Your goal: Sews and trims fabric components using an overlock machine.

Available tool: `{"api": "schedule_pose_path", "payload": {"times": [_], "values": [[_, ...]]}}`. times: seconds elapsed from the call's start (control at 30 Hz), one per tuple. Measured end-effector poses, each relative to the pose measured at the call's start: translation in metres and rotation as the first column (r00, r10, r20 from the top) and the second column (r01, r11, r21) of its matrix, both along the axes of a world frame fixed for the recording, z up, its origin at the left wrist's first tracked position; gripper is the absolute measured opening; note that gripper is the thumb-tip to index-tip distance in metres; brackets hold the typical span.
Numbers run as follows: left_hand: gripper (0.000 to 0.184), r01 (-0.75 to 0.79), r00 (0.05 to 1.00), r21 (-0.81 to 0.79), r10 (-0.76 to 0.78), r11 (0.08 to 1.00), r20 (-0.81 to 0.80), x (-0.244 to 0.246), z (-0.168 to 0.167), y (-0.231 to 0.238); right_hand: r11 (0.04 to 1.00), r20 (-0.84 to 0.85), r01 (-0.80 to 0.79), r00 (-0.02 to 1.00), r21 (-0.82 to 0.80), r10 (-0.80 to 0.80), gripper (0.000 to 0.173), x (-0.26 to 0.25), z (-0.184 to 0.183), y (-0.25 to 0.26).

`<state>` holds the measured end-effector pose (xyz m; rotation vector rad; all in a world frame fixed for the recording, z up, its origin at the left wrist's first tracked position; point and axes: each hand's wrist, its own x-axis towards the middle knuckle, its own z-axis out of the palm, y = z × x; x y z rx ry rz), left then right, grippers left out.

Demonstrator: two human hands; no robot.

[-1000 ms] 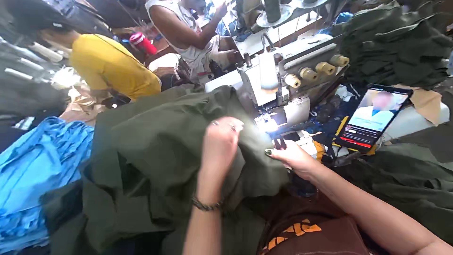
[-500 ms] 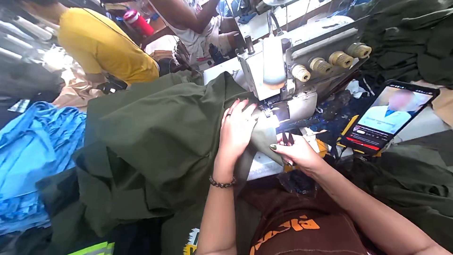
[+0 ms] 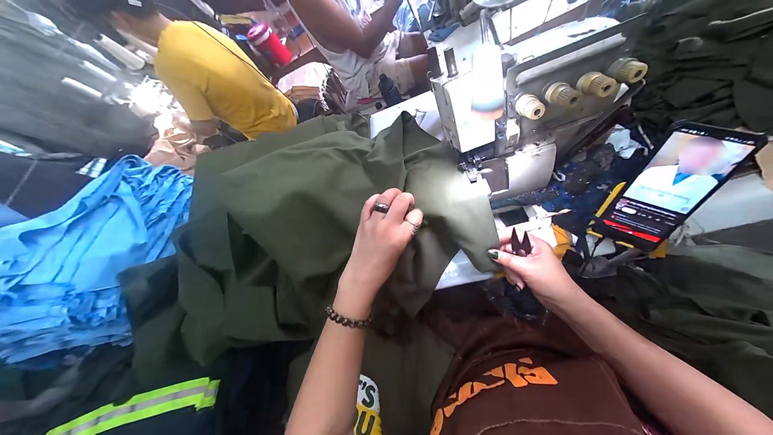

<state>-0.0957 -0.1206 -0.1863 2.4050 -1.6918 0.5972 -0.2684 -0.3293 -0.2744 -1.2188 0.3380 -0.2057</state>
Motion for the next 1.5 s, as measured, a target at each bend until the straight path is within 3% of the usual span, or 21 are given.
{"api": "schedule_pose_path", "payload": {"times": [0.1,0.17,0.23,0.27,0.33,0.43,0.53,0.67,0.73,0.8,0.9,0.97,1.03,1.1,1.13,1.3,1.5], "values": [[0.012,0.186,0.947,-0.124,-0.212,0.975,-0.243,-0.004,0.016,-0.005,0.994,0.112,0.052,0.993,-0.093,-0.041,0.039,-0.001,-0.005,0.002],[0.013,0.337,0.740,-0.263,-0.427,0.904,-0.520,-0.017,0.036,-0.012,0.988,0.172,0.079,0.984,-0.132,-0.055,0.038,-0.004,-0.010,0.000],[0.014,0.418,0.549,-0.326,-0.522,0.848,-0.653,-0.030,0.056,-0.019,0.984,0.207,0.059,0.978,-0.166,-0.024,0.027,-0.006,-0.013,-0.004],[0.014,0.419,0.560,-0.329,-0.526,0.847,-0.641,-0.031,0.063,-0.020,0.983,0.210,0.048,0.978,-0.176,-0.010,0.023,-0.006,-0.013,-0.006],[0.012,0.355,0.720,-0.284,-0.455,0.890,-0.525,-0.022,0.067,-0.019,0.983,0.194,0.024,0.981,-0.181,0.012,0.022,-0.006,-0.012,-0.008],[0.011,0.219,0.888,-0.174,-0.270,0.960,-0.373,0.002,0.042,-0.014,0.987,0.163,0.001,0.986,-0.160,0.025,0.023,-0.006,-0.010,-0.010],[0.017,0.128,0.972,-0.056,-0.136,0.990,-0.190,0.008,0.003,-0.004,0.983,0.163,-0.032,0.985,-0.182,0.062,0.023,-0.005,-0.008,-0.011],[0.019,0.109,0.993,-0.058,-0.107,0.992,0.044,0.008,-0.031,0.011,0.976,0.170,-0.063,0.980,-0.210,0.100,0.021,-0.002,-0.008,-0.010],[0.017,0.110,0.993,-0.114,-0.114,0.987,-0.026,0.007,-0.027,0.013,0.974,0.175,-0.087,0.977,-0.207,0.124,0.021,-0.001,-0.007,-0.011],[0.015,0.152,0.943,-0.236,-0.213,0.960,-0.257,0.001,-0.007,0.007,0.971,0.176,-0.102,0.974,-0.217,0.142,0.021,-0.001,-0.007,-0.013],[0.012,0.275,0.675,-0.381,-0.460,0.883,-0.578,-0.026,0.039,-0.010,0.963,0.160,-0.112,0.975,-0.243,0.154,0.021,0.000,-0.006,-0.015],[0.014,0.352,0.562,-0.423,-0.550,0.835,-0.618,-0.046,0.057,-0.032,0.970,0.154,-0.110,0.977,-0.216,0.145,0.020,0.000,-0.005,-0.013],[0.013,0.341,0.670,-0.386,-0.510,0.857,-0.540,-0.053,0.053,-0.059,0.987,0.119,-0.099,0.986,-0.125,0.114,0.017,-0.001,0.000,-0.010],[0.013,0.246,0.841,-0.301,-0.357,0.921,-0.407,-0.043,0.030,-0.080,0.995,0.007,-0.095,0.995,0.016,0.095,0.011,-0.002,0.005,-0.011],[0.014,0.203,0.871,-0.300,-0.312,0.932,-0.380,-0.033,0.017,-0.086,0.992,-0.041,-0.097,0.994,0.077,0.101,0.009,-0.003,0.005,-0.013],[0.010,-0.003,0.834,-0.380,-0.207,0.925,-0.511,-0.010,-0.010,-0.084,0.961,-0.113,-0.108,0.984,0.254,0.140,0.029,-0.006,-0.003,-0.024],[0.009,-0.057,0.787,-0.357,-0.178,0.932,-0.591,0.020,-0.011,-0.092,0.955,-0.126,-0.112,0.980,0.275,0.152,0.029,-0.009,-0.006,-0.028]]}}
